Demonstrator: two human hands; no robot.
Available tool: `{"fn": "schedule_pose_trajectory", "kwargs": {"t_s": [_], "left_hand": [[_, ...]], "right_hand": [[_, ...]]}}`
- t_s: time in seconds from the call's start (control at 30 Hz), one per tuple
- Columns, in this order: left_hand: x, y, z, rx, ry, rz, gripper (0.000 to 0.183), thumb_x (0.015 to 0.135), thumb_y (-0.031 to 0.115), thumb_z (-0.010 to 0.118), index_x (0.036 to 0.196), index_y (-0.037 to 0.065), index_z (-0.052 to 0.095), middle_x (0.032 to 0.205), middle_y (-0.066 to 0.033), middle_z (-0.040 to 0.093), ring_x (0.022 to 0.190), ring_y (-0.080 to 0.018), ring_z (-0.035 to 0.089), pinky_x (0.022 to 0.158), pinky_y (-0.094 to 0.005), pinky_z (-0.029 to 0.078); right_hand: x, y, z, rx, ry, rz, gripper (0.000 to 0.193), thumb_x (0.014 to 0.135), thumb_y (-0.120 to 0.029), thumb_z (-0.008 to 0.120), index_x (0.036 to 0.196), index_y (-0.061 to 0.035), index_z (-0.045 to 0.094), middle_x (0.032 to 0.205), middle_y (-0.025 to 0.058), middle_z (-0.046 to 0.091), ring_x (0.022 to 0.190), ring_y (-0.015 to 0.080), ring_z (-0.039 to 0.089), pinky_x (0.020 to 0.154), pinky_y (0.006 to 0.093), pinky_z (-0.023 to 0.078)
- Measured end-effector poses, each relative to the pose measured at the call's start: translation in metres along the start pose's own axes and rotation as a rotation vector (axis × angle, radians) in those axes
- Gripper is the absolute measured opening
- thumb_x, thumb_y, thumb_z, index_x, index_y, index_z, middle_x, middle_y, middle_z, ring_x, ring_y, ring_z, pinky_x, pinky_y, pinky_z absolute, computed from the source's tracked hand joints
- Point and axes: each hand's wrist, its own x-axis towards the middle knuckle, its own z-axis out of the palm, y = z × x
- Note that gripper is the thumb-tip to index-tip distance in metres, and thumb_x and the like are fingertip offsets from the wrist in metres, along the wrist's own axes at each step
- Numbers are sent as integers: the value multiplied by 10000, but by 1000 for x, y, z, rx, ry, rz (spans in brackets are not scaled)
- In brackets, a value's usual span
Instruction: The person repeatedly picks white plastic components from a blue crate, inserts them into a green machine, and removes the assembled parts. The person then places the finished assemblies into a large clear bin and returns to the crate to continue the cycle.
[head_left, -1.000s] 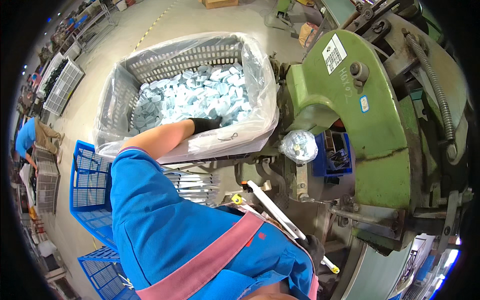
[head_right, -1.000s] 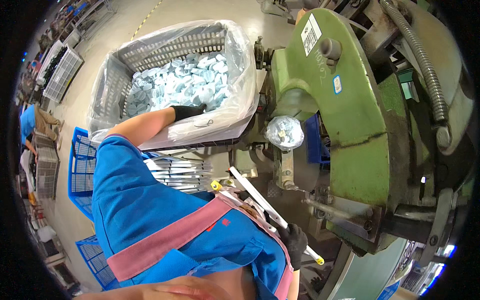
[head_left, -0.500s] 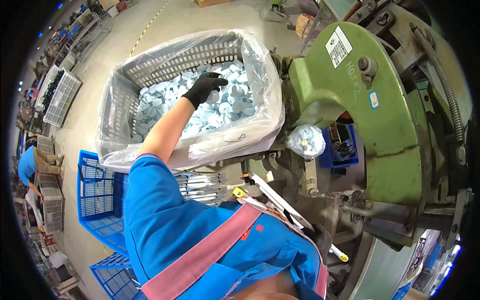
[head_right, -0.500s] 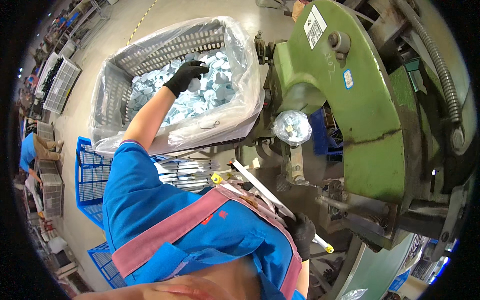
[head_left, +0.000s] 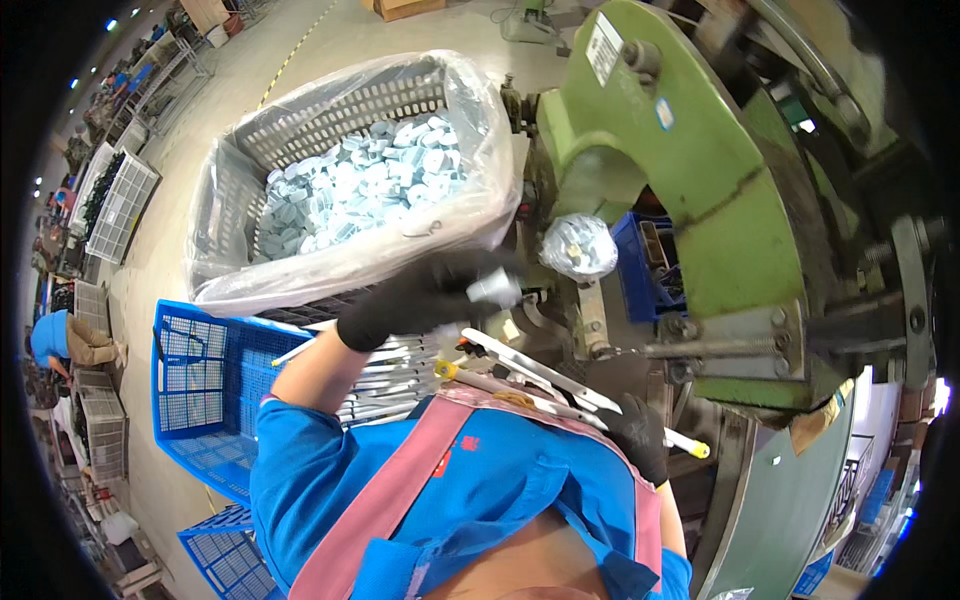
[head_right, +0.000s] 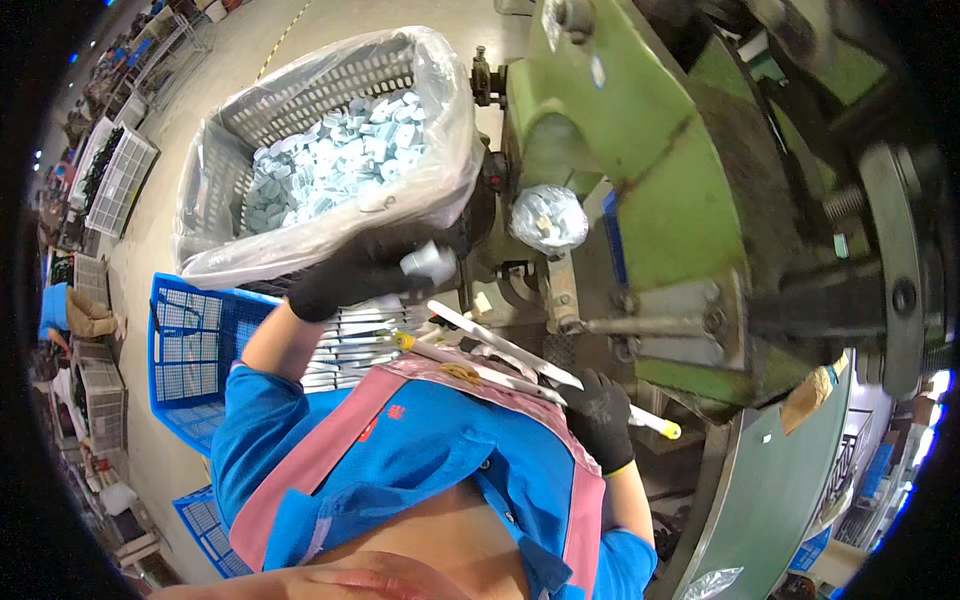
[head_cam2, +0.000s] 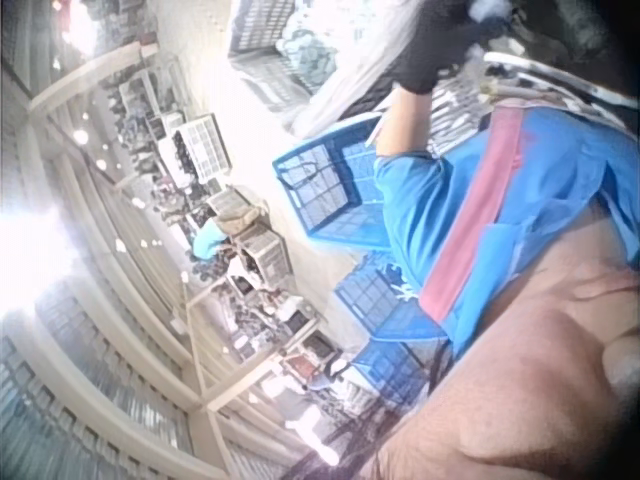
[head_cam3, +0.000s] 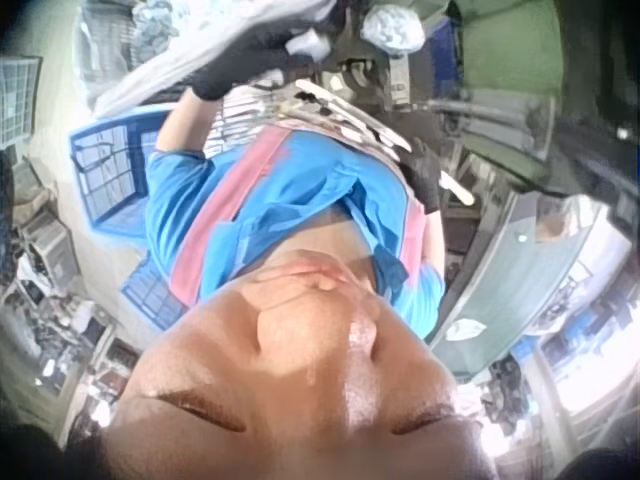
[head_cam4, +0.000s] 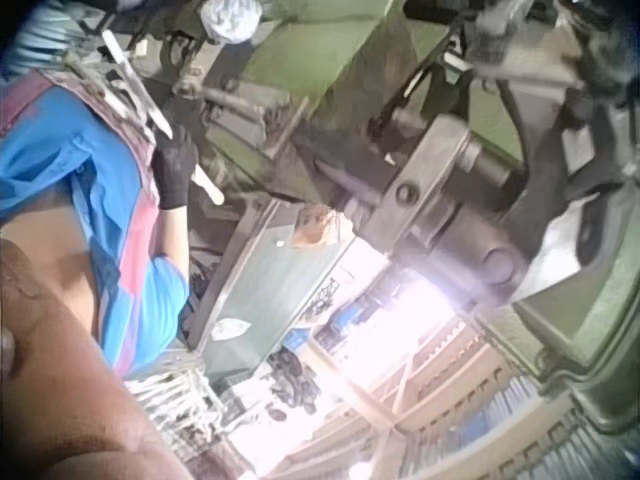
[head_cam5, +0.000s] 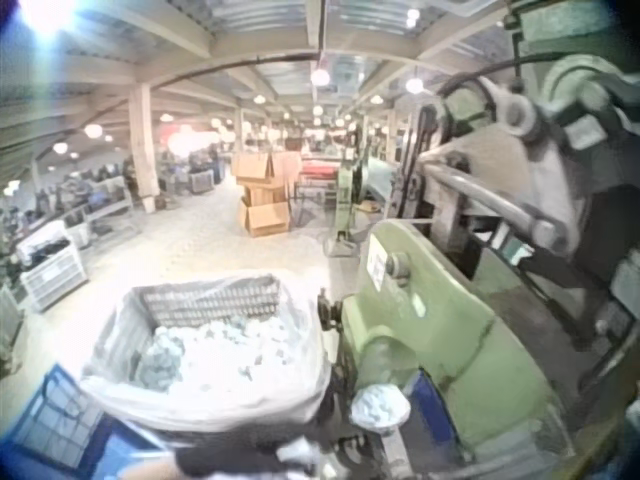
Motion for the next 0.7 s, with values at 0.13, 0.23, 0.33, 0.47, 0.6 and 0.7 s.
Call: {"fn": "schedule_pose_trajectory", "kwargs": {"t_s": [0.13,0.23,0.33,0.47,0.6,0.7], "left_hand": [[4,-16,91,34,-312,-19,484,883,190,673,1323,55,524,1250,-93,609,1113,-134,552,955,-302,436],[9,-37,137,-197,-507,-94,421,885,215,665,1246,14,584,1278,-122,593,1165,-183,537,1001,-334,404],[14,-52,167,-564,-518,-3,373,875,174,648,1191,-21,614,1245,-140,609,1150,-200,542,990,-344,416],[15,-51,206,-422,-360,-178,363,852,18,630,1214,14,605,1189,-74,625,1076,-153,558,957,-303,431],[23,-42,235,-84,0,-227,484,786,15,692,1255,54,581,1144,-58,649,1033,-142,588,898,-292,470],[37,-46,239,82,472,-189,422,773,112,760,1172,67,633,1030,-77,677,892,-130,625,750,-278,509]], "right_hand": [[-1,31,-2,-6,19,-103,134,719,-165,627,842,-162,677,792,88,557,737,298,588,592,419,457],[-7,59,-7,25,-74,-187,163,757,-214,628,899,-190,706,903,88,605,833,281,611,632,416,476],[-13,81,-9,-114,-49,-272,143,805,-275,626,891,-200,713,929,79,609,832,259,615,644,412,487],[-29,110,-18,-93,-82,-326,132,779,-238,629,878,-193,704,903,61,605,824,243,617,643,384,498],[-43,136,-23,-112,-69,-378,133,776,-221,623,881,-202,702,912,56,609,832,236,624,642,372,503],[-51,151,-27,-105,-70,-415,128,775,-215,622,875,-208,702,919,57,613,833,236,630,641,364,510]]}}
